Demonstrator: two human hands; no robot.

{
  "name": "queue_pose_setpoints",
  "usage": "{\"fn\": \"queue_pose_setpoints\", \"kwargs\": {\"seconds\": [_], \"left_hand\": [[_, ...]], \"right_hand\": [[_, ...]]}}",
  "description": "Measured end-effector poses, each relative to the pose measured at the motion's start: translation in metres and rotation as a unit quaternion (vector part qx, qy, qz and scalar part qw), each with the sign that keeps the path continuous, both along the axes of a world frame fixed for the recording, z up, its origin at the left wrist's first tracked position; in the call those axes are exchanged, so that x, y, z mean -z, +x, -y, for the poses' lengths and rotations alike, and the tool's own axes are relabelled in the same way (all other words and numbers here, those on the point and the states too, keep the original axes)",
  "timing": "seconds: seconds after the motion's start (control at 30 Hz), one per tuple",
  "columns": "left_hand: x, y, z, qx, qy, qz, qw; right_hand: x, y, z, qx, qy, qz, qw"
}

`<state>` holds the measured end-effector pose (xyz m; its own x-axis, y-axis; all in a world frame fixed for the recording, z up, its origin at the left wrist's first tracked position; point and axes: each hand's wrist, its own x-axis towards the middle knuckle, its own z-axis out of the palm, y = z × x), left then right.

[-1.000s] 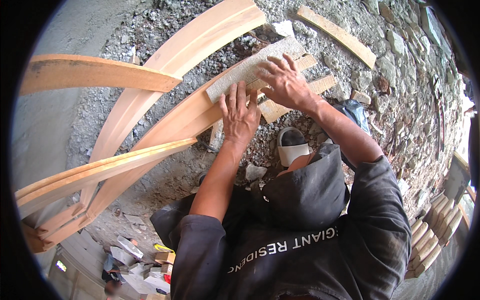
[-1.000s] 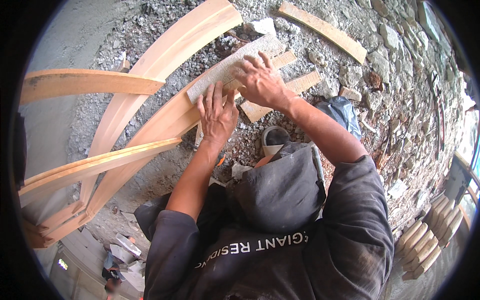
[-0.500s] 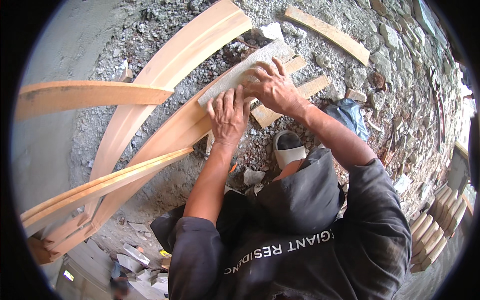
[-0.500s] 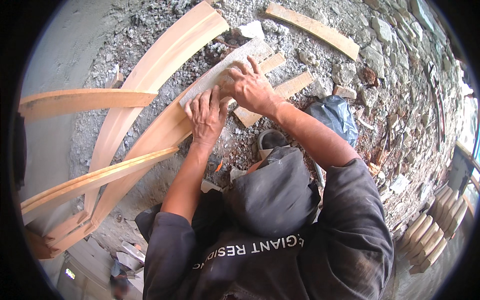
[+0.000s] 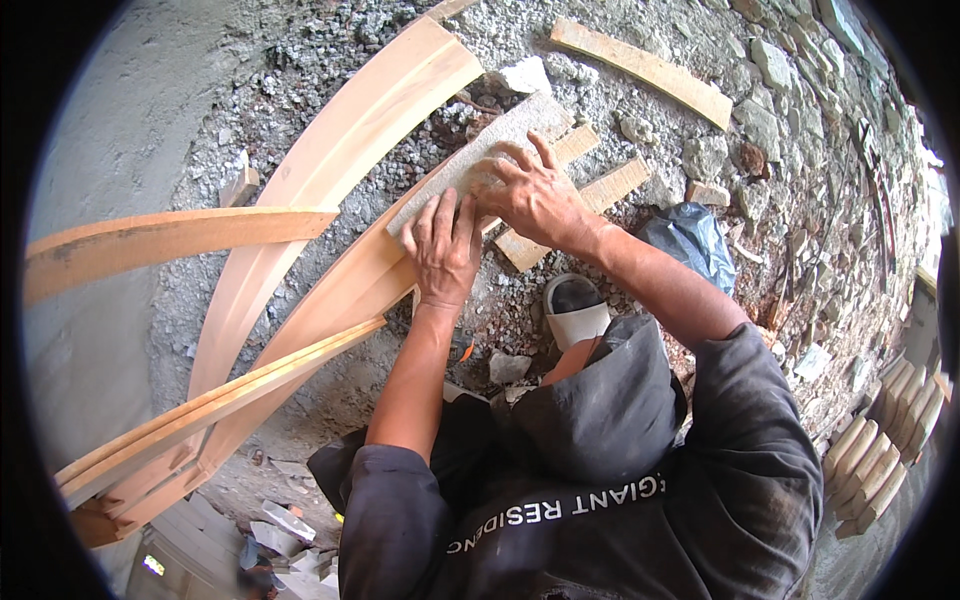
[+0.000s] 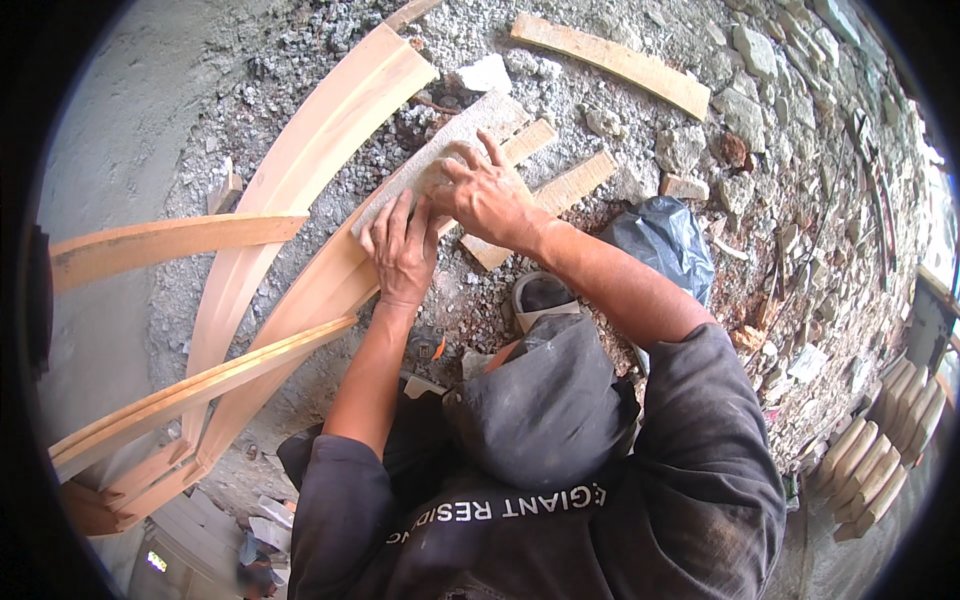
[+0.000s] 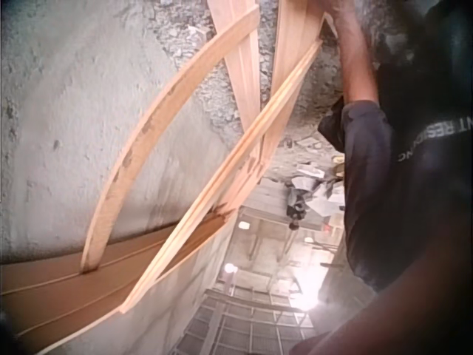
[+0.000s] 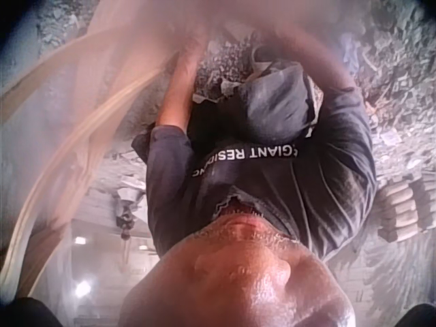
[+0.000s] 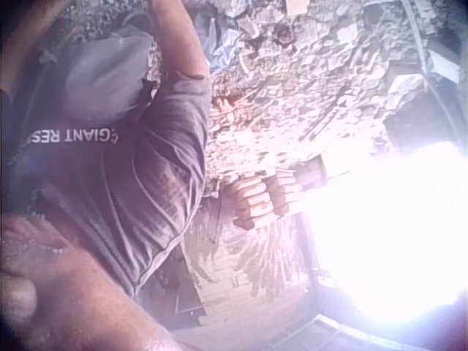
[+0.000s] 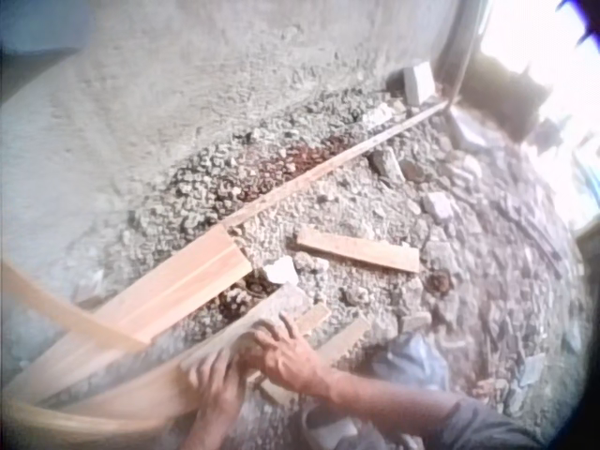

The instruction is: The person measures a wooden frame with a tape measure, then retrieves a small rectangular block from a bag. They place the block on the frame and tap it into position with a hammer, repeating the process to fit additional blocks into the frame.

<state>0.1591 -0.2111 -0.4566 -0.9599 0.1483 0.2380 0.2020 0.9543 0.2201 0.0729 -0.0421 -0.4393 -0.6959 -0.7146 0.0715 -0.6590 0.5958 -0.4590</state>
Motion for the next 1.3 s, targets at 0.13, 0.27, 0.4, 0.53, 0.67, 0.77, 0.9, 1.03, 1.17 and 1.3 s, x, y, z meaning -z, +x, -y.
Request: {"fn": "queue_pose_setpoints", "kwargs": {"seconds": [0.13,0.27,0.4,0.53,0.67,0.77,0.9,1.03,1.17,1.3], "left_hand": [[-0.004,-0.001,-0.002,0.004,0.002,-0.005,1.000],[0.000,0.002,-0.006,-0.014,0.036,0.003,0.999],[-0.004,-0.002,-0.009,-0.015,0.035,-0.001,0.999],[-0.004,-0.001,-0.009,-0.016,0.049,0.000,0.999],[-0.003,0.001,-0.009,-0.025,0.045,0.000,0.999],[-0.002,0.001,-0.008,-0.027,0.048,0.005,0.998],[-0.001,0.002,-0.009,-0.027,0.050,0.002,0.998],[-0.001,0.002,-0.009,-0.026,0.055,0.002,0.998],[-0.001,0.002,-0.011,-0.033,0.055,-0.005,0.998],[-0.006,0.001,-0.012,-0.033,0.047,-0.002,0.998]], "right_hand": [[-0.005,-0.002,0.001,-0.009,0.015,0.008,1.000],[-0.011,-0.012,0.005,-0.034,0.135,0.054,0.989],[-0.009,-0.069,-0.020,0.219,0.089,0.045,0.971],[0.013,-0.103,-0.037,0.303,0.009,0.240,0.922],[0.013,-0.107,-0.036,0.321,-0.034,0.302,0.897],[0.009,-0.107,-0.036,0.313,-0.013,0.316,0.896],[0.003,-0.103,-0.035,0.327,-0.029,0.329,0.886],[0.001,-0.099,-0.034,0.336,-0.023,0.324,0.884],[0.005,-0.100,-0.041,0.304,-0.026,0.332,0.893],[0.013,-0.108,-0.058,0.285,-0.025,0.337,0.897]]}}
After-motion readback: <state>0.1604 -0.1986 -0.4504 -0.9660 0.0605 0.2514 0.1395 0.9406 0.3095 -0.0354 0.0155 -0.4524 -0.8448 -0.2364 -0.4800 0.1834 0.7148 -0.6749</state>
